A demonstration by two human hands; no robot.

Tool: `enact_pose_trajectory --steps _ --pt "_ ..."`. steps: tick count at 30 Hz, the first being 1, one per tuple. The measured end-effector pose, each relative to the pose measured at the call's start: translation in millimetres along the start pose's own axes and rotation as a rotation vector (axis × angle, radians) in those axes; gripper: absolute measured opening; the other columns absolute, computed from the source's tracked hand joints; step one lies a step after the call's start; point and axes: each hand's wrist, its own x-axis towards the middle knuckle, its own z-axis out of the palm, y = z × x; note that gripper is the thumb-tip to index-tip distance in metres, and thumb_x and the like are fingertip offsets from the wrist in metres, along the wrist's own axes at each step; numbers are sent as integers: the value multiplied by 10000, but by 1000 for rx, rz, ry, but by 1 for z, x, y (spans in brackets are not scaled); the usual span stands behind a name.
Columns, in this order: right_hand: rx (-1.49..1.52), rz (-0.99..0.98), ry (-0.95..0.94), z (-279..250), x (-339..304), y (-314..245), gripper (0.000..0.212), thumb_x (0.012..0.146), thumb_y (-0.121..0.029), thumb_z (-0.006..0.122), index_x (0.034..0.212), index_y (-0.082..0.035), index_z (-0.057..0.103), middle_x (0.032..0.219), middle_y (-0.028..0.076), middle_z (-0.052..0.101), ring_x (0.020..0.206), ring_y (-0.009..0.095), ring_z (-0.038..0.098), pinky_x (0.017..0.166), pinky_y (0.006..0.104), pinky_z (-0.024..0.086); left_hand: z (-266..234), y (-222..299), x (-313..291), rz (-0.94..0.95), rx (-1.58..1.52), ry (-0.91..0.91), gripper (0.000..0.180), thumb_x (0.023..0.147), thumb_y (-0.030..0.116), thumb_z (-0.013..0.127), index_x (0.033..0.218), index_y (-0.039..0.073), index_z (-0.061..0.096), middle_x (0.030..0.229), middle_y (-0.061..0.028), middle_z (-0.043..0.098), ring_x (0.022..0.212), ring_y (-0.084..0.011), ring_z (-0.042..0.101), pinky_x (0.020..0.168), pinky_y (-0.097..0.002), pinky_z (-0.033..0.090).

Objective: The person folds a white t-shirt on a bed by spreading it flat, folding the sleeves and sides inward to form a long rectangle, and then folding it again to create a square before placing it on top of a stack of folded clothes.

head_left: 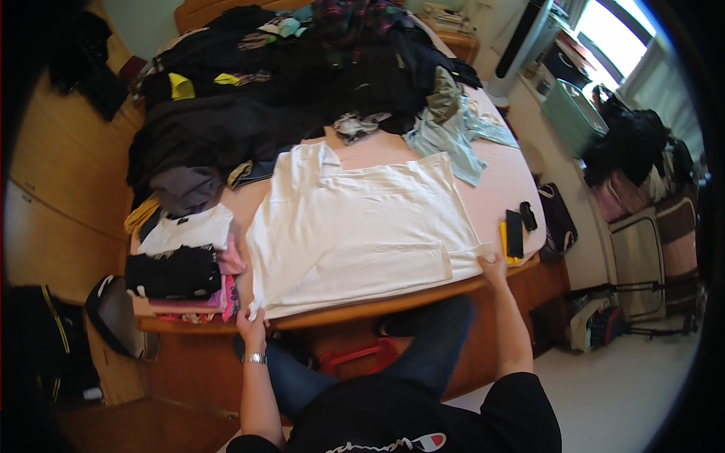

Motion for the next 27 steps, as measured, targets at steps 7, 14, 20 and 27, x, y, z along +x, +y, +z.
enact_pose_trajectory --steps 7,14,20,27 --pt "-713 -466 219 60 -21 -110 366 780 -154 736 1098 -21 613 1170 197 616 1057 389 579 928 486 452 32 41 -26 953 881 298 487 818 80 679 1250 -44 492 1147 -237 544 1048 -381 536 971 -445 426" --pt "-799 -931 -659 214 5 -172 658 928 -461 557 1472 -122 408 1536 206 330 1441 353 269 1194 464 184 201 91 58 1034 927 -515 556 900 277 632 1359 0 481 1432 -238 440 1375 -395 355 1147 -522 250" --pt "-1081 -694 -486 239 117 -181 652 1001 -539 357 1541 -180 289 1598 158 233 1498 301 147 1211 475 90 200 106 171 1029 1177 -316 651 946 401 537 1445 11 386 1495 -250 370 1405 -408 311 1165 -546 187" --pt "-697 -758 -85 341 134 -251 363 896 -388 624 1086 -80 654 1062 125 610 1048 334 567 897 463 438 182 98 199 936 1107 101 538 923 280 550 1383 15 459 1432 -246 431 1363 -403 368 1149 -535 235"
